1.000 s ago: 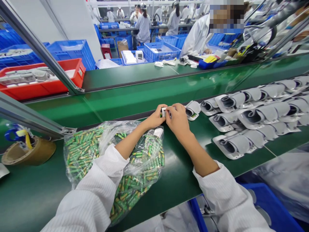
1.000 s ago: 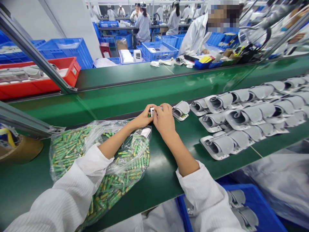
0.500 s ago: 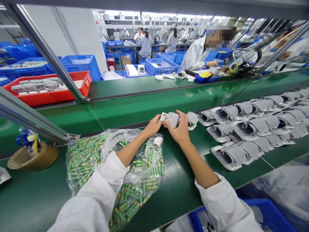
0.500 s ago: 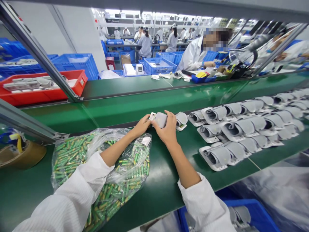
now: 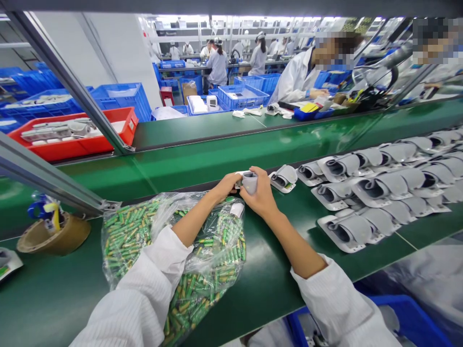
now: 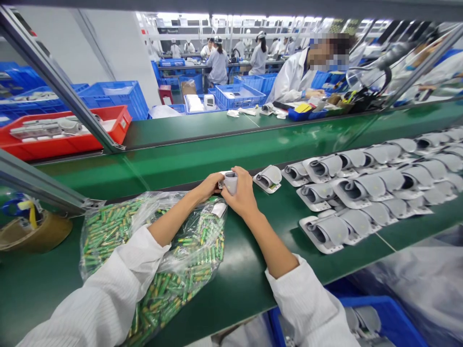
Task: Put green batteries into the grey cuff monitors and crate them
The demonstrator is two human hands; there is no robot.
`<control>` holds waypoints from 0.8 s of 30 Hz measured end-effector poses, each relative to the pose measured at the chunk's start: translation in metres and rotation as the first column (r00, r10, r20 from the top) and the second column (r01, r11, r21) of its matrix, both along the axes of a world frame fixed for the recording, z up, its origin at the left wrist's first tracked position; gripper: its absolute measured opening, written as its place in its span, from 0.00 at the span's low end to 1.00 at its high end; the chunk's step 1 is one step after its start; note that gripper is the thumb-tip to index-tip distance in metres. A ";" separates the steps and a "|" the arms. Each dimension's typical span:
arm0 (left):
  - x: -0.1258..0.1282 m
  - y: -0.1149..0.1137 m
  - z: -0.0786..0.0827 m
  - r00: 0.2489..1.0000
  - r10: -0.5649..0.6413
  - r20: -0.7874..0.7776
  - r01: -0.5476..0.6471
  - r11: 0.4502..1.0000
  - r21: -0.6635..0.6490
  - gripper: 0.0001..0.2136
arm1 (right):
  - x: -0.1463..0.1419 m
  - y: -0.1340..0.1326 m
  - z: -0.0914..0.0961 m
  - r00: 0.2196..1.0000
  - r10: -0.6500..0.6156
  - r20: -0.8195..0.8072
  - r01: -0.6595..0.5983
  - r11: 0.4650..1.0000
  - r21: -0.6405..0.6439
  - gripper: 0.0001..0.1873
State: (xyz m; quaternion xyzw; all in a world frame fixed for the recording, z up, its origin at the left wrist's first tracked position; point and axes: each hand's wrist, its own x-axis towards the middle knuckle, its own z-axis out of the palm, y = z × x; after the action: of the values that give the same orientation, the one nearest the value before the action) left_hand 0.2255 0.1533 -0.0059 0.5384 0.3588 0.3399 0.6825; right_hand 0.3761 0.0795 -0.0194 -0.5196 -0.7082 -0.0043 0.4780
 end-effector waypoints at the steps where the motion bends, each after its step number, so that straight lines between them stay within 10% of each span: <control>1: 0.000 0.001 -0.001 1.000 -0.019 0.021 0.019 1.000 -0.001 0.11 | -0.001 0.000 -0.001 1.000 -0.008 0.001 0.008 1.000 0.004 0.33; 17: 0.004 0.005 -0.008 0.971 0.106 0.212 -0.099 0.994 -0.045 0.16 | 0.006 0.006 0.001 0.890 -0.238 -0.388 0.216 0.971 -0.101 0.25; 24: -0.001 0.011 -0.018 0.963 0.171 0.208 -0.221 0.944 0.247 0.24 | 0.006 0.007 0.008 0.824 -0.287 -0.488 0.221 0.957 -0.188 0.26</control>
State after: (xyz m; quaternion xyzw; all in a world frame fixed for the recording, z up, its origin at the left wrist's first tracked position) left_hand 0.2246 0.1644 -0.0234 0.5534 0.2971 0.5000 0.5962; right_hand 0.3822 0.0863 -0.0116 -0.6202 -0.4794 0.1136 0.6105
